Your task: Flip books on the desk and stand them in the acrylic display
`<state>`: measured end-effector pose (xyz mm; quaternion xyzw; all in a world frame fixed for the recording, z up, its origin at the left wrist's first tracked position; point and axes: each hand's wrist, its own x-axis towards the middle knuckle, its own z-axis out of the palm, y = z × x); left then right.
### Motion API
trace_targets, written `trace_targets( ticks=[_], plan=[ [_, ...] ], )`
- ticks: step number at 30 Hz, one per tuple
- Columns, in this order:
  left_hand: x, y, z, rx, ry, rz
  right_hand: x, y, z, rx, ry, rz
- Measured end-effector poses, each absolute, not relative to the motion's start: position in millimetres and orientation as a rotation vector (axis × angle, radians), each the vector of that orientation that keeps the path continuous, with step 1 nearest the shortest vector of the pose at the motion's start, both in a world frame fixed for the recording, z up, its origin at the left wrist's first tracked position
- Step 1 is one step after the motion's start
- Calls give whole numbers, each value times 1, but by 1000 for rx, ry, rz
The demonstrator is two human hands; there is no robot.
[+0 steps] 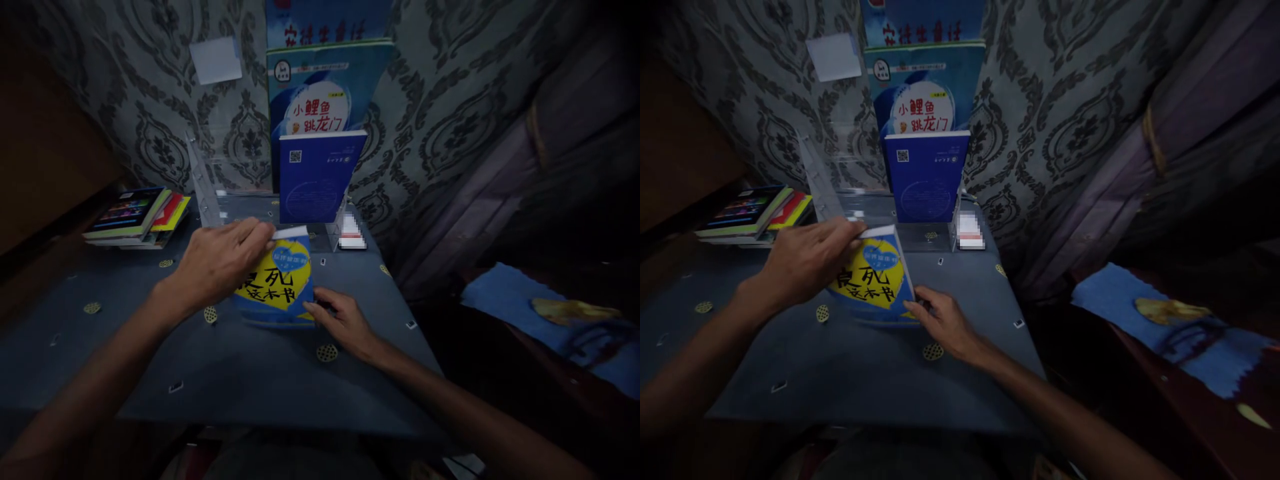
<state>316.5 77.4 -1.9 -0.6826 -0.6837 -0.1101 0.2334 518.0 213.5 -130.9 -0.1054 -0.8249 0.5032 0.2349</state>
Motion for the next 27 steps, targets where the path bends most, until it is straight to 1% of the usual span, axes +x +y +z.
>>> trace_targets(
  ticks=[3, 5, 7, 9, 12, 16, 19, 21, 24, 27],
  plan=[
    [303, 106, -5, -2037, -2050, -365, 527, 204, -125, -363, -2119, 1765],
    [295, 122, -20, -2203, -2156, -446, 533, 202, -128, -412, -2024, 1992],
    [290, 136, -43, -2373, -2243, -549, 538, 201, -136, -483, -1961, 2129],
    [286, 147, -69, -2470, -2330, -620, 541, 202, -146, -558, -1941, 2192],
    [281, 160, -101, -2541, -2370, -627, 542, 204, -155, -626, -1951, 2229],
    [276, 169, -119, -2539, -2365, -636, 539, 208, -156, -680, -2004, 2223],
    [275, 168, -124, -2507, -2353, -638, 538, 214, -153, -722, -2174, 2108],
    [275, 163, -127, -2482, -2338, -644, 540, 220, -150, -746, -2361, 1934],
    [277, 144, -135, -2379, -2291, -648, 544, 228, -144, -744, -2604, 1479],
    [280, 115, -146, -2184, -2221, -617, 542, 226, -142, -632, -2653, 1015]
  ],
)
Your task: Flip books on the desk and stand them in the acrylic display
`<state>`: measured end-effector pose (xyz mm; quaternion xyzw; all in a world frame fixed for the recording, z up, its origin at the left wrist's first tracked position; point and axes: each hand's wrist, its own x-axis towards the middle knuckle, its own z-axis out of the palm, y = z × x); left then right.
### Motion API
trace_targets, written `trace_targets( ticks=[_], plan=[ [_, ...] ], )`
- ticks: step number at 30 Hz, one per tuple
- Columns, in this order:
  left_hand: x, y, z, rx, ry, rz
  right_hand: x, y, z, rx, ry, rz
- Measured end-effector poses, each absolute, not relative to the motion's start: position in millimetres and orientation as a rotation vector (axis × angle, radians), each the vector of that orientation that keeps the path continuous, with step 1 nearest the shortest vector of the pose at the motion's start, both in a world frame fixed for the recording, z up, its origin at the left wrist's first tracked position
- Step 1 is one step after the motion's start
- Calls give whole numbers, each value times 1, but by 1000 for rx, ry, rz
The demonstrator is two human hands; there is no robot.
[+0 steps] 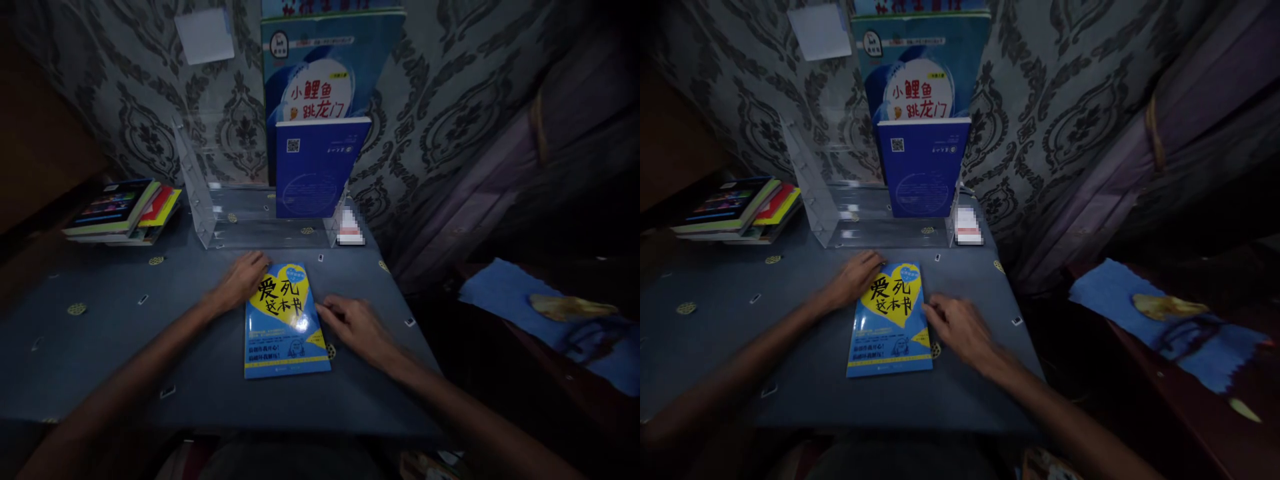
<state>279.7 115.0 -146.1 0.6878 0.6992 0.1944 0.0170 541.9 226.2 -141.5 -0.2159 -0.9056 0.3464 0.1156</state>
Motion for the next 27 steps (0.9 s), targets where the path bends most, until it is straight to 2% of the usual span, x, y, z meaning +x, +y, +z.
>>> trace_targets(
  ticks=[6, 9, 27],
  plan=[
    [293, 69, -164, 2160, 2364, 646, 500, 200, -147, -47, -2604, 702],
    [296, 63, -170, 2174, 2344, 717, 475, 193, -151, 89, -2698, 617],
    [298, 64, -171, 2171, 2416, 671, 484, 247, -183, -316, -2619, 656]
  ],
)
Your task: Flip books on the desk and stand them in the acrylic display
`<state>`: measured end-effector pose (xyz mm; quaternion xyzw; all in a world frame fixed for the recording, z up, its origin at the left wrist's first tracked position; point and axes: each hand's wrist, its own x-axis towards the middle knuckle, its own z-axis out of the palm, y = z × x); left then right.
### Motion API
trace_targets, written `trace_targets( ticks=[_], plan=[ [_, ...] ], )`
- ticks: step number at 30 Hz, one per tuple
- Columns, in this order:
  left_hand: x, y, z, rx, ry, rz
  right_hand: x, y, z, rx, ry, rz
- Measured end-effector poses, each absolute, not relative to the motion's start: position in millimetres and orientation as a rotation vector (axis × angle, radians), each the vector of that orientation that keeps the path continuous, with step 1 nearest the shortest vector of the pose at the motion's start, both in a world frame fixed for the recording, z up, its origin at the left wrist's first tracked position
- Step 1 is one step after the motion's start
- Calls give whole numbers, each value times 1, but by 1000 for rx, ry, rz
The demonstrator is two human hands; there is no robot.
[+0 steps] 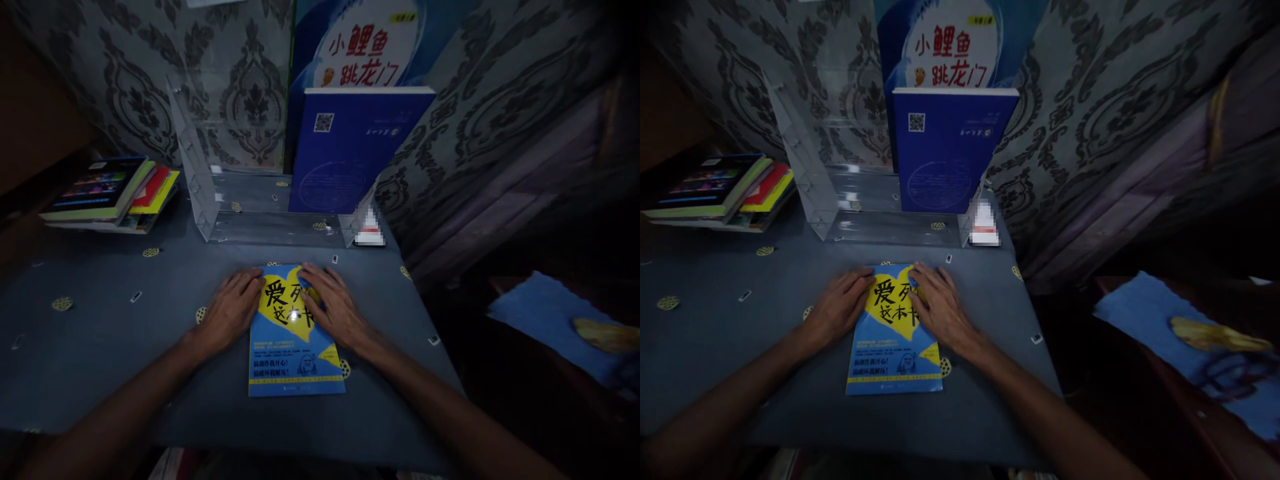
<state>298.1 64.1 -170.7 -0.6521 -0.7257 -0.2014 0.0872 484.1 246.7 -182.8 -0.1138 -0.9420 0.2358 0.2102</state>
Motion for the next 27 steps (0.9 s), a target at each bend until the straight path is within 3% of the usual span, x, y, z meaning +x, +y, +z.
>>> trace_targets(
  ticks=[27],
  plan=[
    [294, 64, -165, -1991, -2121, -599, 492, 257, -180, -399, -2474, 958]
  ],
)
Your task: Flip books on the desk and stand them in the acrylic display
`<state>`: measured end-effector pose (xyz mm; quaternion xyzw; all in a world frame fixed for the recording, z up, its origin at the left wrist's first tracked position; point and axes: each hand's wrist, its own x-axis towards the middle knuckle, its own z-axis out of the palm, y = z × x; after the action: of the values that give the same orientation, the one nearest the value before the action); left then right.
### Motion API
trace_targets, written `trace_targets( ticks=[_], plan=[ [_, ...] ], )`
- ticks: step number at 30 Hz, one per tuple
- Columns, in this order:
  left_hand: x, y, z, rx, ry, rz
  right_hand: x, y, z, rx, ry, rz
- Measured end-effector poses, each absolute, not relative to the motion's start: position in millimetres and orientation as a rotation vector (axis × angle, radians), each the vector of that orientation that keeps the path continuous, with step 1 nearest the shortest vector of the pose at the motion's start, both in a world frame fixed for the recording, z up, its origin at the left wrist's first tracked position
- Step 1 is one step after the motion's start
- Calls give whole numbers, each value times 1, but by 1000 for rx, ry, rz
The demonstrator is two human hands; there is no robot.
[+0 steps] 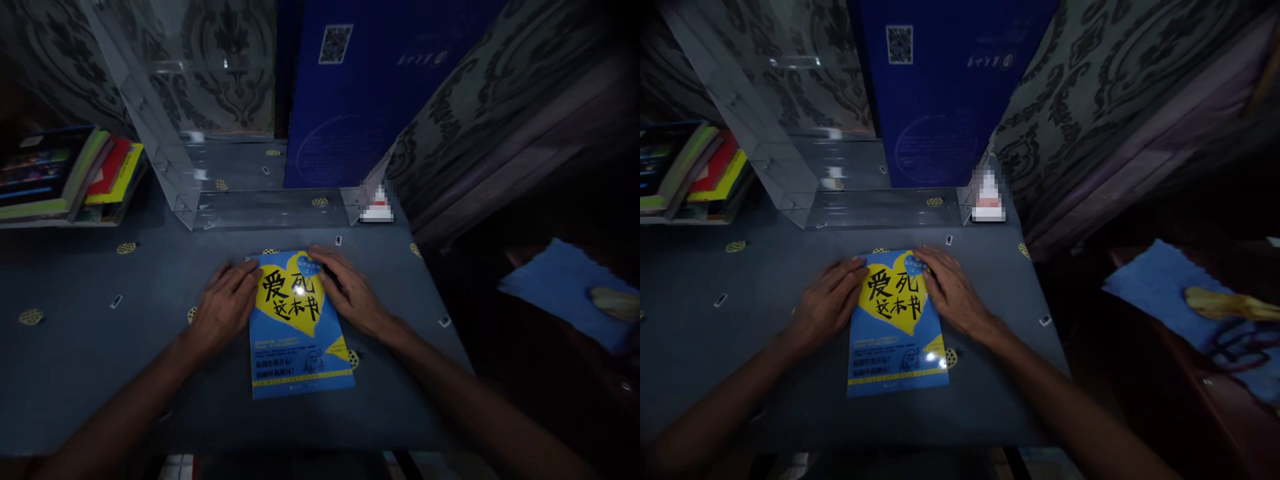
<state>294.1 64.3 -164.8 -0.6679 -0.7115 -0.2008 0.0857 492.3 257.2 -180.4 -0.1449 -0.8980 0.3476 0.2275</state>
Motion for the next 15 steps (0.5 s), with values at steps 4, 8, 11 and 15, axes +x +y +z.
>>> trace_targets(
  ticks=[4, 8, 11, 15],
  plan=[
    [297, 62, -164, -2010, -2150, -562, 491, 260, -178, -413, -2460, 1008],
    [302, 62, -164, -2035, -2215, -514, 490, 264, -178, -393, -2474, 1004],
    [304, 63, -165, -2039, -2228, -525, 490, 265, -180, -368, -2491, 972],
    [304, 64, -169, -2033, -2185, -580, 490, 263, -185, -346, -2502, 884]
  ],
)
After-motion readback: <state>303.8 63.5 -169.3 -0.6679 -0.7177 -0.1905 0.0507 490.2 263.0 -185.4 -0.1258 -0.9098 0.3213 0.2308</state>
